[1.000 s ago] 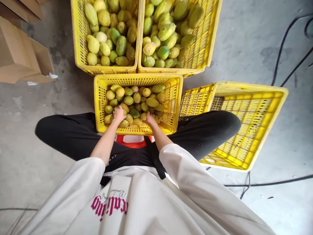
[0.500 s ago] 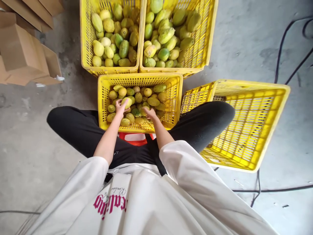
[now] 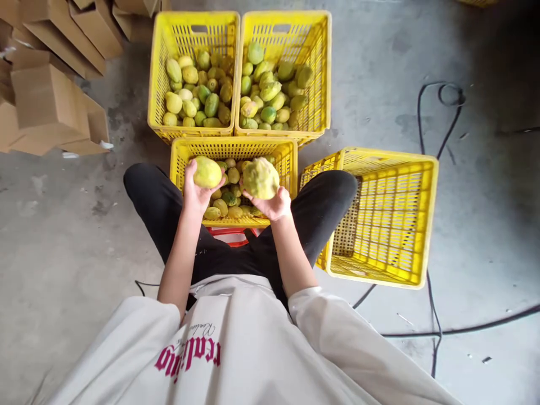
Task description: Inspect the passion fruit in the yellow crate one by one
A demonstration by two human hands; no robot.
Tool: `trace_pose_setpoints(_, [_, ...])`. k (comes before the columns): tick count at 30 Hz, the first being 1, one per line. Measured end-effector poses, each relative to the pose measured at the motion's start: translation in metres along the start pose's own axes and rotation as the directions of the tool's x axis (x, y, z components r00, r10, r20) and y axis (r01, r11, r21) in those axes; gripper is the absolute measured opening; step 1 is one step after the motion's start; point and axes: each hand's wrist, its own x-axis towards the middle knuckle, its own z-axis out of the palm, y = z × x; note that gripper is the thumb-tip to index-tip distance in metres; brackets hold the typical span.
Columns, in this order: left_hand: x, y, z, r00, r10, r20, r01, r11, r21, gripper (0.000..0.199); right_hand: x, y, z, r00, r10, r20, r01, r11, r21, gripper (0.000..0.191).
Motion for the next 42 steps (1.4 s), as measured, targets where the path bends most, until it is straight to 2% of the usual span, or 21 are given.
trace_pose_setpoints(3, [-0.025, -0.015, -0.022, 0.992, -0.117, -0.051, 0.120, 0.991, 0.053, 0.065, -0.021, 0.023, -0.018, 0.996, 0.020, 0.083, -0.028, 0.994, 0.105, 0.073])
trace_pose_setpoints(6, [-0.030, -0.028, -0.035, 0.979, -0.190, -0.070, 0.193, 0.980, 0.042, 0.052, -0.026, 0.033, -0.028, 0.995, -0.021, 0.094, 0.011, 0.995, 0.101, 0.075])
trace_pose_setpoints(10, [-0.024, -0.029, -0.029, 0.970, -0.237, -0.050, 0.235, 0.971, -0.044, 0.038, -0.024, 0.026, -0.023, 0.991, -0.065, 0.115, 0.064, 0.998, 0.006, 0.078])
trace_pose_setpoints(14, [-0.020, -0.027, -0.017, 0.968, -0.246, -0.044, 0.241, 0.966, -0.098, 0.035, -0.020, 0.021, -0.018, 0.989, -0.055, 0.141, 0.061, 0.998, -0.035, 0.077])
trace_pose_setpoints(16, [-0.018, -0.029, -0.016, 0.964, -0.256, -0.074, 0.247, 0.962, -0.120, 0.033, -0.015, 0.025, -0.017, 0.994, -0.027, 0.103, 0.028, 1.000, -0.013, 0.070])
trace_pose_setpoints(20, [-0.015, -0.035, -0.015, 0.925, -0.354, -0.139, 0.339, 0.933, -0.120, 0.027, -0.001, 0.040, -0.012, 0.989, 0.113, -0.092, -0.109, 0.993, 0.044, 0.044])
trace_pose_setpoints(25, [-0.015, -0.035, -0.006, 0.890, -0.406, -0.207, 0.417, 0.909, 0.007, 0.047, 0.011, 0.049, -0.002, 0.920, 0.302, -0.248, -0.278, 0.952, 0.127, 0.035])
trace_pose_setpoints(28, [-0.014, -0.037, -0.003, 0.883, -0.412, -0.225, 0.426, 0.904, 0.019, 0.050, 0.014, 0.050, 0.000, 0.877, 0.336, -0.344, -0.300, 0.941, 0.154, 0.026])
trace_pose_setpoints(31, [-0.011, -0.041, -0.005, 0.872, -0.433, -0.227, 0.439, 0.898, -0.023, 0.045, 0.015, 0.050, 0.000, 0.845, 0.323, -0.426, -0.275, 0.946, 0.173, 0.025])
trace_pose_setpoints(38, [-0.006, -0.046, -0.008, 0.887, -0.395, -0.239, 0.405, 0.914, -0.010, 0.044, 0.018, 0.047, -0.002, 0.836, 0.291, -0.466, -0.219, 0.954, 0.204, 0.034])
trace_pose_setpoints(42, [-0.006, -0.046, -0.007, 0.888, -0.388, -0.249, 0.396, 0.918, -0.017, 0.035, 0.019, 0.046, -0.001, 0.876, 0.271, -0.398, -0.201, 0.957, 0.209, 0.041])
